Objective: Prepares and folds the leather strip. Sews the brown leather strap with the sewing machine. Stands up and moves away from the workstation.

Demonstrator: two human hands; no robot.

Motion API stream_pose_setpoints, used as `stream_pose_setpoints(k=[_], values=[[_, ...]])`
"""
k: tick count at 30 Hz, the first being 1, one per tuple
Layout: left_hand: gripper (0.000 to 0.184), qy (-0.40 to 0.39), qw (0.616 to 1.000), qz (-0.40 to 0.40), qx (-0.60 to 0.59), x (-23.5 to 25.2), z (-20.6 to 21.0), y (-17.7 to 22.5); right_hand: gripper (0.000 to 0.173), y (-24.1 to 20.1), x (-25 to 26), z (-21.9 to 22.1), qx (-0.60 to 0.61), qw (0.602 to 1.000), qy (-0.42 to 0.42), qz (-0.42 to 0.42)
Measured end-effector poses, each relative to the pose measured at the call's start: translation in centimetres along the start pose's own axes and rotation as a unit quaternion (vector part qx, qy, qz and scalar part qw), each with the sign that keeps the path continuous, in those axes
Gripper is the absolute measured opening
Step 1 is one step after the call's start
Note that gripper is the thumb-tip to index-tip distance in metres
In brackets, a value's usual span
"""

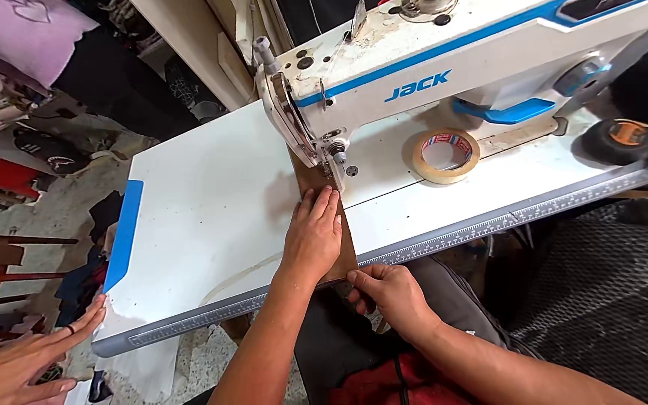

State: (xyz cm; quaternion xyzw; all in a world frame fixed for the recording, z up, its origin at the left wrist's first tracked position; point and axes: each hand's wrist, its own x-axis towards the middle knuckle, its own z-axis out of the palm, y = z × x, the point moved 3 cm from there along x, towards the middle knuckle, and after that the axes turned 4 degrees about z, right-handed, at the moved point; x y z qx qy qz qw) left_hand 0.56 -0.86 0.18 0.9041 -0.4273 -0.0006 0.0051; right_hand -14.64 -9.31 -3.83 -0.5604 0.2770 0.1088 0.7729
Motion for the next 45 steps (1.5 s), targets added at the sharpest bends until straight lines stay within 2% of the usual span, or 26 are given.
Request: stream_pose_setpoints(k=[8, 11, 13, 15, 17, 23, 27, 45], values=[[0.051, 0.010, 1.000, 0.012, -0.002, -0.2, 0.0, -0.1, 0.027, 0.1, -0.4, -0.5, -0.007, 1.000, 0.002, -0.018], [0.051, 0.006, 1.000, 0.010, -0.001, -0.1, 0.0, 0.0, 0.029, -0.4, -1.4, -1.2, -0.043, 0.997, 0.012, -0.059], [0.052, 0.007, 1.000, 0.011, -0.001, -0.1, 0.0, -0.1, 0.028, -1.0, -1.9, -2.2, -0.071, 0.990, 0.036, -0.116], [0.052, 0.010, 1.000, 0.016, 0.002, -0.1, 0.2, -0.2, 0.027, -1.9, -2.1, -3.8, -0.111, 0.969, 0.081, -0.206], [0.052, 0.014, 1.000, 0.023, 0.004, -0.2, 0.3, -0.3, 0.026, -3.3, -1.9, -5.8, -0.165, 0.931, 0.137, -0.294], [0.051, 0.013, 1.000, 0.026, -0.001, -0.3, 0.0, -0.3, 0.024, -6.7, 0.1, -11.5, -0.238, 0.833, 0.224, -0.447], [0.051, 0.006, 1.000, 0.026, 0.014, -0.1, -0.2, -0.4, 0.022, -6.6, 0.9, -12.3, -0.237, 0.812, 0.236, -0.478], [0.049, 0.020, 0.999, 0.038, 0.012, 0.0, -0.3, -1.0, 0.025, -6.5, 0.9, -12.3, -0.236, 0.812, 0.247, -0.474]])
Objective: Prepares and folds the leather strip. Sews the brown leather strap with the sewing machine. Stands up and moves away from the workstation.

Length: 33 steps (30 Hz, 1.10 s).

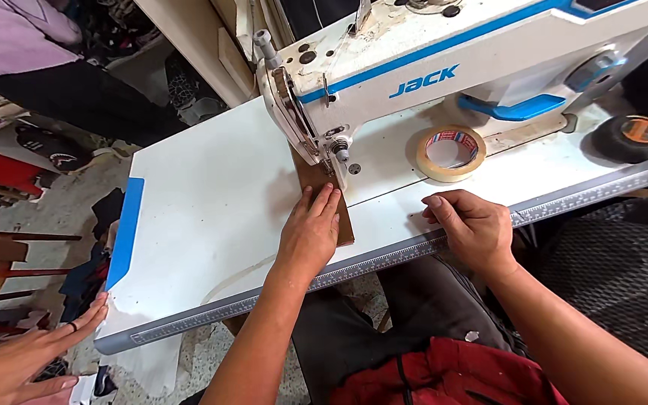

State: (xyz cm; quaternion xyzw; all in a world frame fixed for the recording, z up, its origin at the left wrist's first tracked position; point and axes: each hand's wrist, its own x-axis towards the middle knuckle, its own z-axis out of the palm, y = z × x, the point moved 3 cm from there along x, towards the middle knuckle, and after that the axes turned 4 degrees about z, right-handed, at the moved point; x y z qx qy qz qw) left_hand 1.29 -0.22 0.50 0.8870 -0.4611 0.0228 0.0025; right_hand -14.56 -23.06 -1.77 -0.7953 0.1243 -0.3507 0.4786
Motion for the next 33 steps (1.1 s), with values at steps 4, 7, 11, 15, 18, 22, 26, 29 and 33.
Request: stream_pose_setpoints(k=[4, 7, 11, 15, 18, 22, 26, 29, 33], values=[[0.053, -0.007, 0.999, -0.001, -0.043, 0.0, 0.3, -0.7, 0.023, 0.0, 0.0, 0.1, 0.004, 1.000, 0.000, -0.008], [0.056, 0.000, 0.998, 0.000, -0.069, -0.2, 1.0, -1.3, 0.021, -0.1, -0.2, 0.4, -0.024, 0.999, -0.006, -0.025], [0.057, 0.005, 0.996, 0.002, -0.084, -0.2, 1.2, -1.4, 0.017, -0.7, -0.9, 1.7, -0.071, 0.994, -0.043, -0.073], [0.050, 0.063, 0.994, 0.039, -0.079, -1.0, 0.6, -1.1, 0.020, -2.0, -2.3, 4.2, -0.111, 0.979, -0.098, -0.140], [0.048, 0.105, 0.988, 0.076, -0.083, -2.1, -0.8, -0.6, 0.021, -2.8, -3.0, 5.7, -0.147, 0.965, -0.130, -0.174], [0.036, 0.122, 0.982, 0.119, -0.079, -3.0, -1.8, -0.5, 0.024, -3.2, -3.2, 7.2, -0.183, 0.944, -0.162, -0.224], [0.026, 0.121, 0.979, 0.153, -0.063, -2.9, -2.2, -0.2, 0.026, -3.3, -3.2, 7.8, -0.206, 0.934, -0.160, -0.245], [0.028, 0.115, 0.977, 0.173, -0.038, -3.0, -2.0, 0.1, 0.030, -3.1, -3.5, 8.0, -0.224, 0.928, -0.155, -0.253], [0.024, 0.162, 0.969, 0.188, -0.006, -3.5, -1.3, 0.6, 0.031, -2.9, -3.5, 8.2, -0.239, 0.923, -0.156, -0.257]])
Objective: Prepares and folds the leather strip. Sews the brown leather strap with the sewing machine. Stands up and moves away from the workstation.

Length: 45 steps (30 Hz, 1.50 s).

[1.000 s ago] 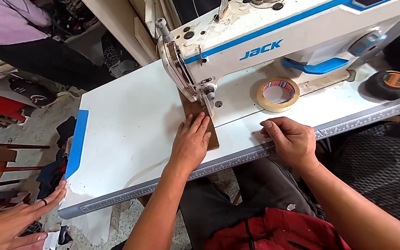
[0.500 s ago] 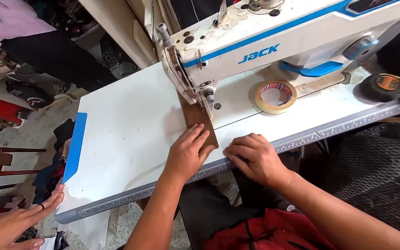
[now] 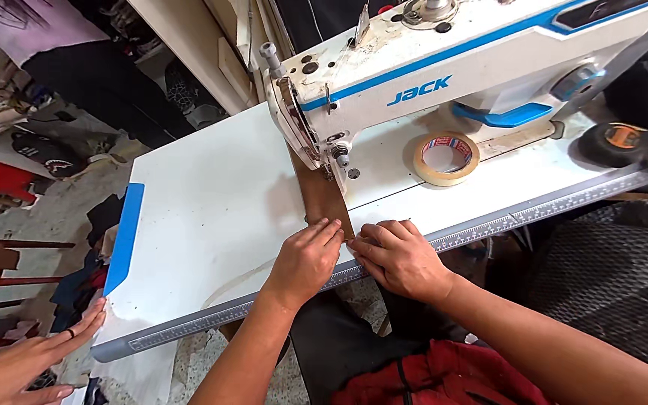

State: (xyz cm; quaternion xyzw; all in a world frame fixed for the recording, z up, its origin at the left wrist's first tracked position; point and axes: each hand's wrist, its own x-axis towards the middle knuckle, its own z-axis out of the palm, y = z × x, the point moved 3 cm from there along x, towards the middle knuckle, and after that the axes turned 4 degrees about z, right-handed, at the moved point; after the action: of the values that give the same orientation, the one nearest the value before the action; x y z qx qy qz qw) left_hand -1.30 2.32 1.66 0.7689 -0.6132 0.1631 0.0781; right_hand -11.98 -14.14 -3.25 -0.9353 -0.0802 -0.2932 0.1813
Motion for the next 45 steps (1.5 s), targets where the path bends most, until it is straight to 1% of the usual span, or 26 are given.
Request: stream_pose_setpoints(k=[3, 6, 9, 12, 14, 18, 20, 23, 26, 28, 30, 33, 38, 45], values=[[0.023, 0.023, 1.000, 0.009, 0.013, -0.2, 0.2, 0.3, 0.030, 0.0, 0.0, 0.1, 0.003, 1.000, 0.009, 0.002], [0.022, 0.031, 0.999, 0.008, 0.014, -0.3, 0.2, 0.5, 0.030, 0.1, 0.0, 0.1, 0.001, 1.000, 0.011, 0.002], [0.022, 0.030, 0.999, 0.005, 0.014, -0.2, 0.3, 0.5, 0.031, 0.1, -0.1, 0.2, -0.015, 1.000, 0.017, -0.008], [0.023, 0.010, 1.000, -0.008, 0.005, 0.0, 0.0, 0.7, 0.032, 0.1, -0.1, 0.3, -0.019, 1.000, 0.016, -0.018], [0.025, -0.007, 0.999, -0.035, -0.010, 0.2, -0.2, 0.8, 0.031, 0.1, -0.1, 0.2, -0.014, 0.999, 0.020, -0.022], [0.027, -0.031, 0.992, -0.120, -0.027, 0.7, -0.1, 0.8, 0.031, 0.2, -0.1, 0.5, -0.016, 1.000, 0.020, -0.010], [0.032, -0.050, 0.988, -0.137, -0.047, 0.9, 0.4, 0.7, 0.032, 0.3, -0.2, 0.6, -0.013, 1.000, 0.018, -0.008], [0.044, -0.047, 0.985, -0.161, -0.051, 1.9, 0.9, 0.1, 0.032, 0.6, -0.2, 0.4, 0.005, 1.000, 0.009, -0.011], [0.041, -0.085, 0.979, -0.184, -0.022, 3.0, 1.6, -0.1, 0.031, 0.7, -0.2, 0.3, 0.011, 1.000, 0.009, -0.016], [0.043, -0.135, 0.973, -0.186, -0.006, 3.5, 2.0, -0.1, 0.031, 0.8, -0.1, 0.2, 0.013, 1.000, 0.009, -0.022], [0.046, -0.159, 0.971, -0.176, 0.007, 3.7, 2.3, -0.1, 0.031, 0.8, -0.2, 0.2, 0.013, 0.999, 0.010, -0.028], [0.045, -0.158, 0.972, -0.176, -0.001, 3.5, 2.5, -0.1, 0.031, 0.9, -0.3, 0.2, 0.014, 0.999, 0.009, -0.027], [0.045, -0.128, 0.975, -0.182, -0.004, 3.1, 2.5, 0.0, 0.031, 0.8, -0.5, 0.4, 0.020, 1.000, 0.013, -0.018], [0.048, -0.162, 0.969, -0.187, 0.026, 3.4, 2.3, 0.4, 0.027, 1.0, -0.9, 0.3, 0.060, 0.998, 0.031, -0.008]])
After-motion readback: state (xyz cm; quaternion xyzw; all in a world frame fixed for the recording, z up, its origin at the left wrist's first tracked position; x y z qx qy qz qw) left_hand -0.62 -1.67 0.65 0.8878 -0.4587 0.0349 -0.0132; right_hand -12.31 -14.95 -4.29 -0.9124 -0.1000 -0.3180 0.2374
